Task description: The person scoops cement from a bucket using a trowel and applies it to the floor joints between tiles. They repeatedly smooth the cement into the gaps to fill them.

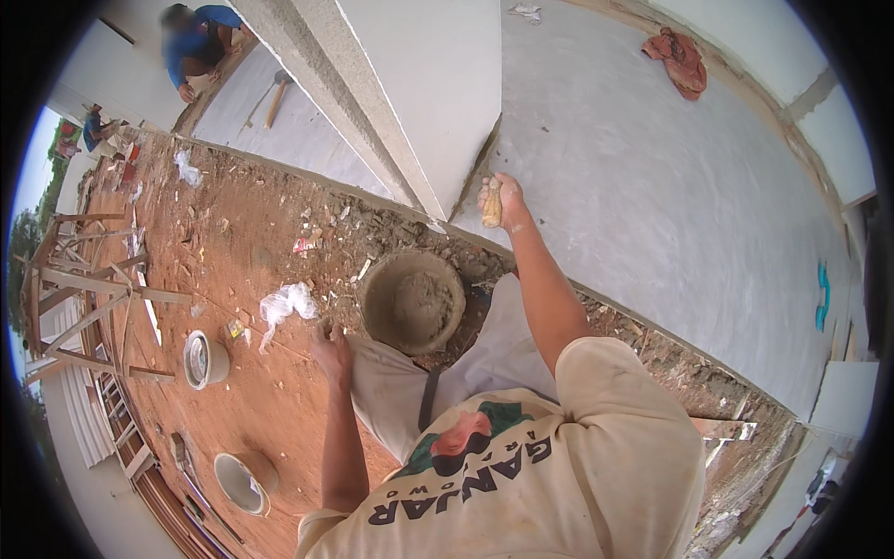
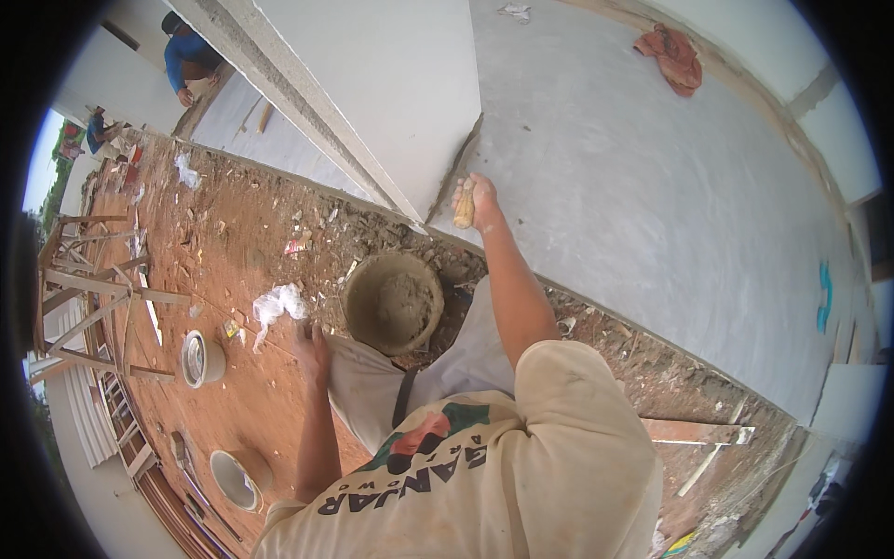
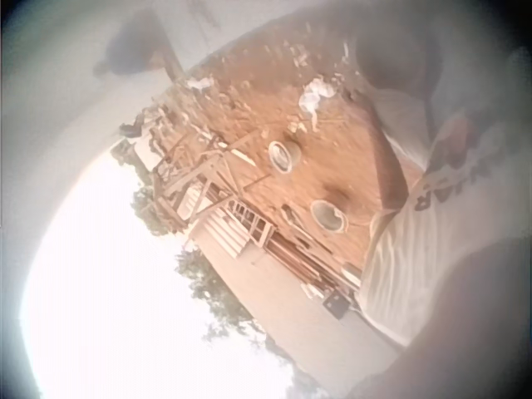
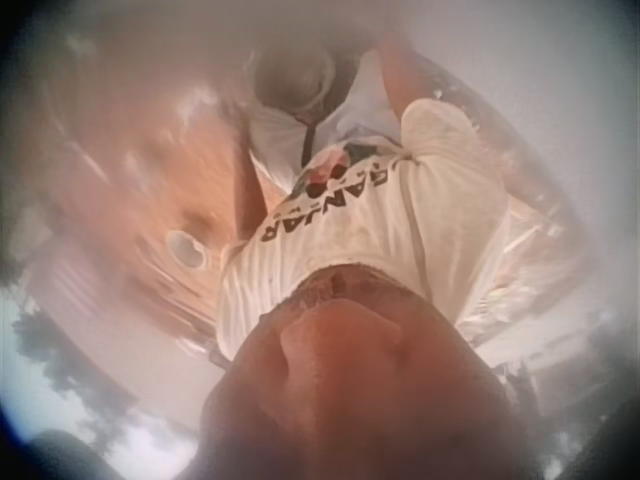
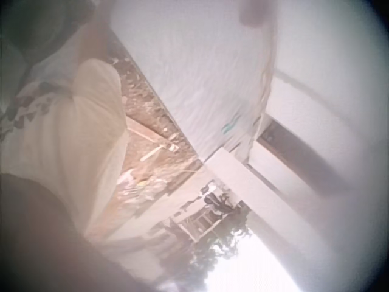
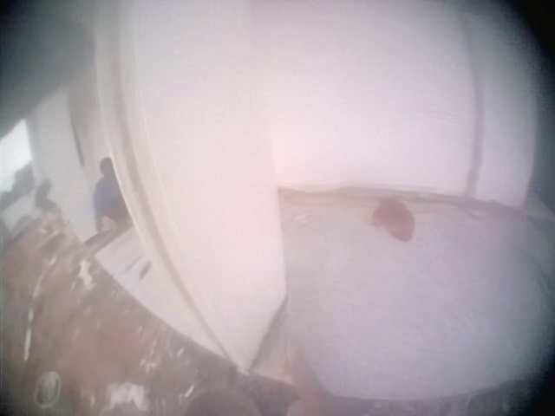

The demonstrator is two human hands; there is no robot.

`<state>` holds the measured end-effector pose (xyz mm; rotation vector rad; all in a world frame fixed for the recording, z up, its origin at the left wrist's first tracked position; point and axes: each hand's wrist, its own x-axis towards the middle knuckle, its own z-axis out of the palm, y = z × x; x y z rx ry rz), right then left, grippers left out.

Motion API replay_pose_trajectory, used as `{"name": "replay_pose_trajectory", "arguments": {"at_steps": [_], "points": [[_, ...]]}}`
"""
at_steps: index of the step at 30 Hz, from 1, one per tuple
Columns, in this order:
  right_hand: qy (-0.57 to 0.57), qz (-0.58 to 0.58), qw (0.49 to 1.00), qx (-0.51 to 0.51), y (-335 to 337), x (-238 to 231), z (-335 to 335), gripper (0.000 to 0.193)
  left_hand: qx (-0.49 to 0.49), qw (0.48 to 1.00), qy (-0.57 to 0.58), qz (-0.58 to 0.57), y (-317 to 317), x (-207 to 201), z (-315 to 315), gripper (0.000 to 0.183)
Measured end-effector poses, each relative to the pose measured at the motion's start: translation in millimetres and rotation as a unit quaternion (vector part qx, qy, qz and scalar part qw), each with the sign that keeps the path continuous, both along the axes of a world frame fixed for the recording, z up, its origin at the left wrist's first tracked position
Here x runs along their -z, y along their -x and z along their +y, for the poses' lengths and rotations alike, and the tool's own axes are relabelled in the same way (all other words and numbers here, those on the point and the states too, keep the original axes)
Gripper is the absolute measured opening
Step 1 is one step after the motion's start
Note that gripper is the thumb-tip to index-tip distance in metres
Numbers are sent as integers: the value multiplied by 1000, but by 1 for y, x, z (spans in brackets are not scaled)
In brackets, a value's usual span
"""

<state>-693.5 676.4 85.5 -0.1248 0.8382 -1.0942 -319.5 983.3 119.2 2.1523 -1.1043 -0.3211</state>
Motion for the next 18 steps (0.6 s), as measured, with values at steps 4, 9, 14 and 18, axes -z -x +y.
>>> {"name": "replay_pose_trajectory", "arguments": {"at_steps": [4,9,14,18], "points": [[-13,-36,999,-35,-13,1,9,33,-4,1000,-15,-9,6,-4,-3,35],[17,23,997,-67,-29,-31,62,33,-15,1000,-2,-21,-4,3,1,36],[9,38,999,1,9,-25,50,31,5,1000,3,-8,0,2,-5,37],[0,5,1000,31,31,-3,19,31,-3,1000,22,-6,-7,8,-3,37]]}}
